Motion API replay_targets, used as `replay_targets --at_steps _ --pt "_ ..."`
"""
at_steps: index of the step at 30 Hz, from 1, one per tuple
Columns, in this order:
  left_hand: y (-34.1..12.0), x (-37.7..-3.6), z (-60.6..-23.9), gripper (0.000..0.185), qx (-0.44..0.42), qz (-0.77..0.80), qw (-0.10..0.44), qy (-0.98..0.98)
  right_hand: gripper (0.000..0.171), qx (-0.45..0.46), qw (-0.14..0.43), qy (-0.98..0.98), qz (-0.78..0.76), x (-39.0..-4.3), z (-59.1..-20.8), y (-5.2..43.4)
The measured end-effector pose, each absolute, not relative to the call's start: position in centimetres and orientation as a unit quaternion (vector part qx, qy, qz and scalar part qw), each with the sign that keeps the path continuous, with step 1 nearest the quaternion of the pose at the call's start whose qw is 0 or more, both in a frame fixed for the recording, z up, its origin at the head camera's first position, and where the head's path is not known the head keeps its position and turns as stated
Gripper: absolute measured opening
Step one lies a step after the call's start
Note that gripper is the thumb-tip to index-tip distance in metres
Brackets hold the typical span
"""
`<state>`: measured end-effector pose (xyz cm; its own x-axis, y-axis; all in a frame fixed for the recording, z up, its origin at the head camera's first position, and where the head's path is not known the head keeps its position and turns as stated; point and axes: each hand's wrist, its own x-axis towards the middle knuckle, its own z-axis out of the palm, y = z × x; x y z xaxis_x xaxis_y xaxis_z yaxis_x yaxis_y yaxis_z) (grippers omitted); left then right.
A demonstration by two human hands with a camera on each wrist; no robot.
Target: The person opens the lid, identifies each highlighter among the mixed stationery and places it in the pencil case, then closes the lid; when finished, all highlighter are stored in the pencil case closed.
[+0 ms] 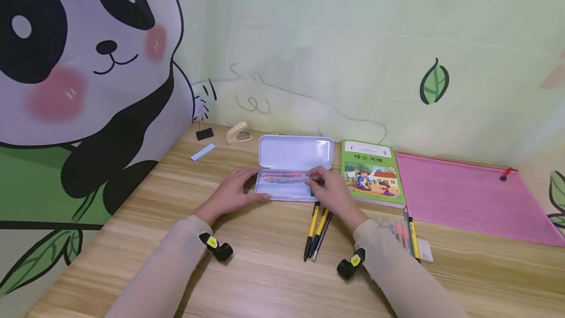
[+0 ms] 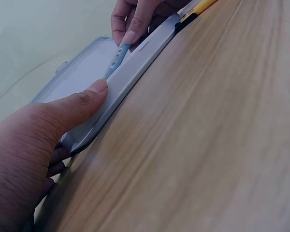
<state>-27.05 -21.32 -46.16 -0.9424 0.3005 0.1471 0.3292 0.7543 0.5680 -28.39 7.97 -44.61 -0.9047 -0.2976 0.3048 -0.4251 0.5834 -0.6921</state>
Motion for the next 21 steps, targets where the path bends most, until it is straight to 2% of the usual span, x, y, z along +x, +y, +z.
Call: replay_targets --at_steps 21 --pt "-21.32 -27.16 -46.24 0.100 -0.163 -0.309 0.016 -0.937 0.015 0.221 0.086 -0.890 0.390 -28.45 -44.63 8.01"
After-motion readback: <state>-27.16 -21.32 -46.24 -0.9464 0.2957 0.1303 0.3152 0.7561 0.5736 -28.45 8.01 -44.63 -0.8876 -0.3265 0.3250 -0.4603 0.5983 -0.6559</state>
